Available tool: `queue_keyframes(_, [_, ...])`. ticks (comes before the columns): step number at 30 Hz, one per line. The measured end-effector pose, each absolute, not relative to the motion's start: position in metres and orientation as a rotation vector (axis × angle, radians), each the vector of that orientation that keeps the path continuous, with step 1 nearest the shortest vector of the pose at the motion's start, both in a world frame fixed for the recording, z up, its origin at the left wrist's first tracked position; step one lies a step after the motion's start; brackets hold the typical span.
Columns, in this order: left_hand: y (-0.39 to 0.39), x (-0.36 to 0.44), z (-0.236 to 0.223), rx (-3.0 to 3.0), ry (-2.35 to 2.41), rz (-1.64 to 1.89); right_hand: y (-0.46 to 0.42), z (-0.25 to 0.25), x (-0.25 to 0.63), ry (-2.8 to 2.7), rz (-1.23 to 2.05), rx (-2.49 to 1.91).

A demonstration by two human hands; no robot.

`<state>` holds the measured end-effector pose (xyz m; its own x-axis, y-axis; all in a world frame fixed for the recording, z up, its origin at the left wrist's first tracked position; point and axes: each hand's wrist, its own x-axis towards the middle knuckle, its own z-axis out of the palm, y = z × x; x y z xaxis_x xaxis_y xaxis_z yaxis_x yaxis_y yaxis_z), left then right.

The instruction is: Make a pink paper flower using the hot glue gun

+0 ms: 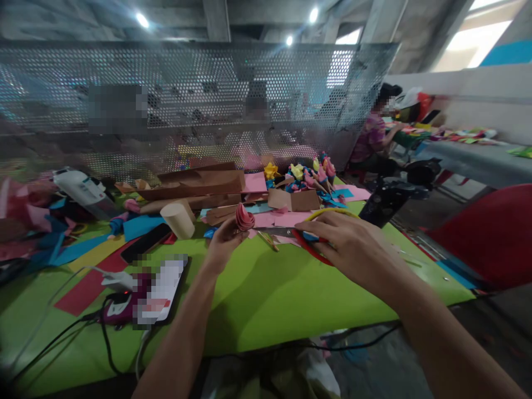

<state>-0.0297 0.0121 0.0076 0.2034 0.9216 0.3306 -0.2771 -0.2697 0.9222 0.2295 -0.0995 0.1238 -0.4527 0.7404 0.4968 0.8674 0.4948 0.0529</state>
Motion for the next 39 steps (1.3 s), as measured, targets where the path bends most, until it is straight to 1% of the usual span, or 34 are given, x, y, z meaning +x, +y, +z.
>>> queue_keyframes(7, [0.008,-0.031,0.014,1.259,0.698,1.349,-0.098,0.119,0.242,-2.284,-0.283,-1.377])
queue_keyframes(12, [0.006,-0.032,0.018,1.150,0.713,1.307,-0.090,0.109,0.257,-2.151,-0.101,-1.440])
queue_keyframes(15, [0.007,-0.033,0.021,1.115,0.712,1.309,-0.076,0.101,0.272,-2.053,-0.073,-1.510])
queue_keyframes(19, [0.007,-0.033,0.024,1.104,0.724,1.308,-0.047,0.080,0.296,-1.919,-0.092,-1.722])
queue_keyframes(23, [0.005,-0.033,0.025,1.117,0.743,1.284,-0.018,0.049,0.305,-1.826,-0.060,-2.061])
queue_keyframes(27, [0.003,-0.032,0.022,1.137,0.753,1.233,0.001,0.022,0.301,-1.889,-0.067,-2.245])
queue_keyframes(31, [0.002,-0.030,0.019,1.148,0.757,1.183,0.004,0.013,0.299,-1.949,-0.018,-2.274])
queue_keyframes(35, [0.001,-0.028,0.017,1.186,0.749,1.190,-0.005,0.026,0.290,-1.912,-0.076,-2.300])
queue_keyframes(37, [0.001,-0.026,0.015,1.179,0.776,1.224,-0.010,0.036,0.273,-1.856,-0.075,-2.102])
queue_keyframes(39, [0.002,-0.025,0.015,1.154,0.821,1.249,-0.013,0.042,0.245,-1.941,0.115,-1.755])
